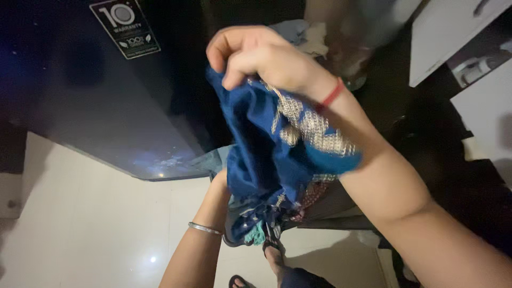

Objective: The person wipes the inside of a wardrobe shelf with a cloth, then picks up several colorful garments from a pile and hangs them on hooks inside the wardrobe. The person continues to organize the clothes by placing them on the shelf.

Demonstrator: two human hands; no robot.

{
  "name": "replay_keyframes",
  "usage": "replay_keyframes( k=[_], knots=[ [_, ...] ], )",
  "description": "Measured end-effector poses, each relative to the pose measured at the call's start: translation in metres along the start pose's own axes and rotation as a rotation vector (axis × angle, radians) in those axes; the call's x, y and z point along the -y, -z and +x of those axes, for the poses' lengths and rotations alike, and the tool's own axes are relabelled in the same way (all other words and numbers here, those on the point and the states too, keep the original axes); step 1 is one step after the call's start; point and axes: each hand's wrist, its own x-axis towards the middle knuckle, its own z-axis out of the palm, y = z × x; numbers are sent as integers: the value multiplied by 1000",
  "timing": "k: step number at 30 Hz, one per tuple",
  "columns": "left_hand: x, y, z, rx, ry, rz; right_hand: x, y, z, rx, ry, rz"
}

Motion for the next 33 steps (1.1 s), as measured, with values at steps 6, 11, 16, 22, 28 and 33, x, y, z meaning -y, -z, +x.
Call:
replay_keyframes(
  k=[6,11,16,22,28,33],
  knots=[
    [-14,37,-16,-299,189,-139,10,45,-12,-278,207,-505],
    [-95,72,-37,-460,459,-550,-11,77,-33,-415,-51,-1095],
    [-123,61,-44,-57,383,-939,-73,54,-7,-739,166,-1284],
    [-142,58,-53,-675,-49,-675,-158,24,-6,-455,-191,-676],
    [-139,83,-75,-1056,-74,-811,-338,20,-39,-432,-424,-343],
    [-64,76,-76,-845,31,-988,-467,-1,-113,-154,-424,-1145]
  ],
)
